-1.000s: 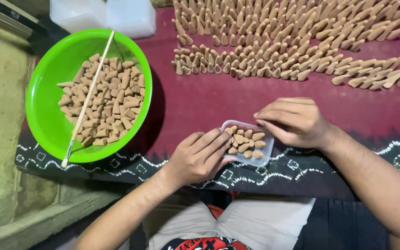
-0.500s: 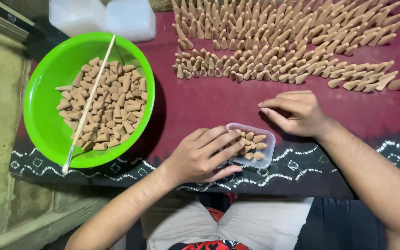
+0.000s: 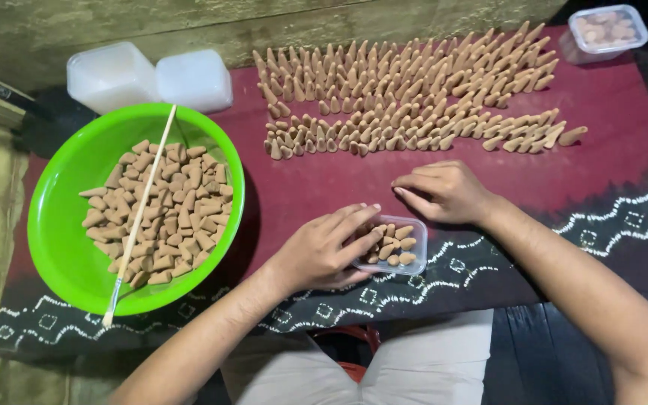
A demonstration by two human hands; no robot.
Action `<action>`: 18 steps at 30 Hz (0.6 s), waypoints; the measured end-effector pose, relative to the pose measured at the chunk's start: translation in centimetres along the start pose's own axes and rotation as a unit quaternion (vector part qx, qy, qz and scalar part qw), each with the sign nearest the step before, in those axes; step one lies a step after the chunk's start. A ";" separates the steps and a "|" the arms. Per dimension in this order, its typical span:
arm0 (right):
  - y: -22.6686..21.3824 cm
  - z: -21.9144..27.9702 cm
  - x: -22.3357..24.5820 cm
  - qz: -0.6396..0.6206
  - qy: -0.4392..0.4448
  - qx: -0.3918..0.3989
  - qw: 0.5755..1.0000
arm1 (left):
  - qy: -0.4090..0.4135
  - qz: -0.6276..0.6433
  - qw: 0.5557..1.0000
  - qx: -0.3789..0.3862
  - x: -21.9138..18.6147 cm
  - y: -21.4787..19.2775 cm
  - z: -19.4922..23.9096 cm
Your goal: Packing small incense cones from a large bowl into a small plastic container.
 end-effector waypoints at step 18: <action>1.6 3.6 11.8 0.156 0.172 -0.145 0.962 | -0.059 0.161 0.984 0.054 2.1 0.5 1.3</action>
Point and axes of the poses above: each hand's wrist, its own z-axis away from the middle knuckle, its own y-axis out of the palm, x = y × z, the point moved 6 cm from there along -z, towards the middle knuckle, and after that the axes turned 10 degrees about x, right-handed, at the moved point
